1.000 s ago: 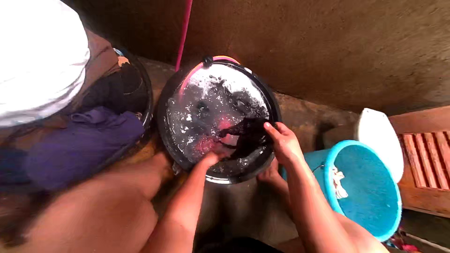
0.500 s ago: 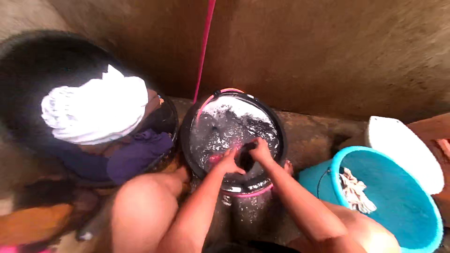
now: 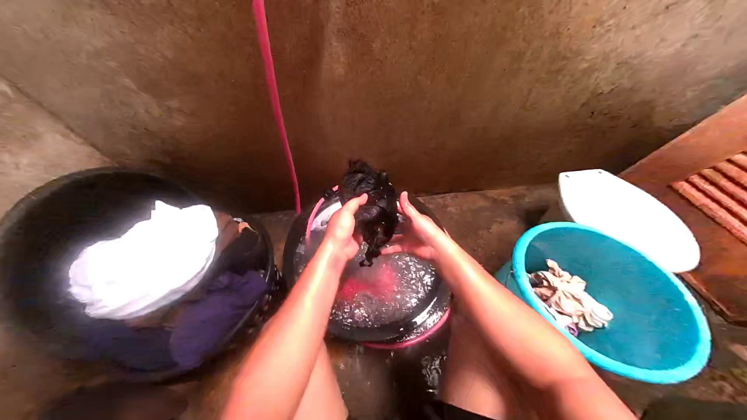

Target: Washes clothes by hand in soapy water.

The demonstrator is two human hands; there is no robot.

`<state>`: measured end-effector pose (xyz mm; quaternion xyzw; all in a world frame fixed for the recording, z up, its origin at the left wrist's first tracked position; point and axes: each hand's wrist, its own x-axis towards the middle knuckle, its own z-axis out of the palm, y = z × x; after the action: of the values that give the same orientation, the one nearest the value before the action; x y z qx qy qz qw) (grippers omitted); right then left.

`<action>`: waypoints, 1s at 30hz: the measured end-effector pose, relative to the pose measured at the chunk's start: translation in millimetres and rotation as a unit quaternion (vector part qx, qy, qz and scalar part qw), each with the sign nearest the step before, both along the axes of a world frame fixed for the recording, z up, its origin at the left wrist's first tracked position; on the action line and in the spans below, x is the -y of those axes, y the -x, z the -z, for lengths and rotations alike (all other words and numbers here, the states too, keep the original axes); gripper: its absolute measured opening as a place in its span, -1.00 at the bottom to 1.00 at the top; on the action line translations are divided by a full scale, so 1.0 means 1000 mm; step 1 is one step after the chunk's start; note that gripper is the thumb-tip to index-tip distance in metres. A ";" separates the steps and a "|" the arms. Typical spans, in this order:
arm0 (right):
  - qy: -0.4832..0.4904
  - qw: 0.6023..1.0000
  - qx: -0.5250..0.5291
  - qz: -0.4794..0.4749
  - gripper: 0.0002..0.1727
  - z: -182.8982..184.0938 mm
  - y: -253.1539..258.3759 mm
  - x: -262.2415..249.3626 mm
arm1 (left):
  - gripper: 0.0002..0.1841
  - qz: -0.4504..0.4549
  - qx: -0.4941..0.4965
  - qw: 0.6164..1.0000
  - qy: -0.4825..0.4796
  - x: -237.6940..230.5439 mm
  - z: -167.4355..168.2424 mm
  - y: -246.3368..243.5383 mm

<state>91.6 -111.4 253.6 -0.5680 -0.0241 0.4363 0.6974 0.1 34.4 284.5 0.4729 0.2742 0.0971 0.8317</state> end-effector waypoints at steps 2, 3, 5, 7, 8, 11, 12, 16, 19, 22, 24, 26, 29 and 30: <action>-0.064 0.998 0.006 0.002 -0.14 -0.007 0.002 -0.012 | -0.67 -0.023 -0.005 0.999 -0.024 0.001 0.013 -0.002; -0.078 0.996 0.026 0.024 -0.27 -0.007 0.000 -0.017 | -0.66 -0.040 -0.029 0.997 -0.061 0.000 0.025 -0.005; -0.069 0.990 0.068 0.098 -0.52 0.004 -0.008 -0.027 | -0.50 -0.055 -0.087 0.989 -0.110 0.000 0.045 -0.009; -0.071 0.981 0.073 0.164 -0.52 0.013 -0.019 -0.038 | -0.45 -0.023 -0.091 0.993 -0.069 0.000 0.056 -0.014; -0.086 0.977 0.070 0.180 -0.53 0.013 -0.024 -0.041 | -0.54 -0.010 -0.079 0.997 -0.016 0.001 0.062 -0.019; -0.157 0.970 0.038 0.182 -0.54 0.008 -0.028 -0.040 | -0.31 0.037 -0.001 0.992 0.117 0.003 0.078 -0.029; -0.182 0.967 0.033 0.174 -0.56 0.005 -0.028 -0.038 | -0.25 0.049 0.039 0.990 0.128 0.003 0.079 -0.030; -0.238 0.956 0.075 0.155 -0.61 0.002 -0.033 -0.031 | -0.31 0.053 0.182 0.978 0.084 -0.001 0.057 -0.038; -0.156 0.960 0.144 0.183 -0.48 0.011 -0.042 -0.030 | -0.35 0.061 0.175 0.982 0.026 0.000 0.036 -0.035; -0.029 0.960 0.206 0.186 -0.41 0.028 -0.038 -0.041 | -0.36 -0.049 0.082 0.995 -0.038 0.017 0.044 -0.035; 0.003 0.971 0.178 0.161 -0.31 0.033 -0.022 -0.052 | -0.23 -0.172 0.010 0.978 -0.114 0.028 0.049 -0.038; -0.016 0.981 0.118 0.154 -0.25 0.030 0.003 -0.065 | -0.21 -0.269 0.005 0.939 -0.212 0.028 0.056 -0.044; -0.053 0.964 0.139 0.220 -0.43 0.017 0.037 -0.076 | -0.26 -0.324 0.038 0.888 -0.324 0.026 0.060 -0.043; -0.059 0.954 0.168 0.241 -0.50 0.017 0.043 -0.077 | -0.32 -0.325 0.056 0.886 -0.326 0.029 0.059 -0.040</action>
<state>49.0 -34.6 237.0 -0.5798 -0.0292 0.1517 0.8000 40.4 5.7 225.8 0.5953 0.3180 0.4720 0.5671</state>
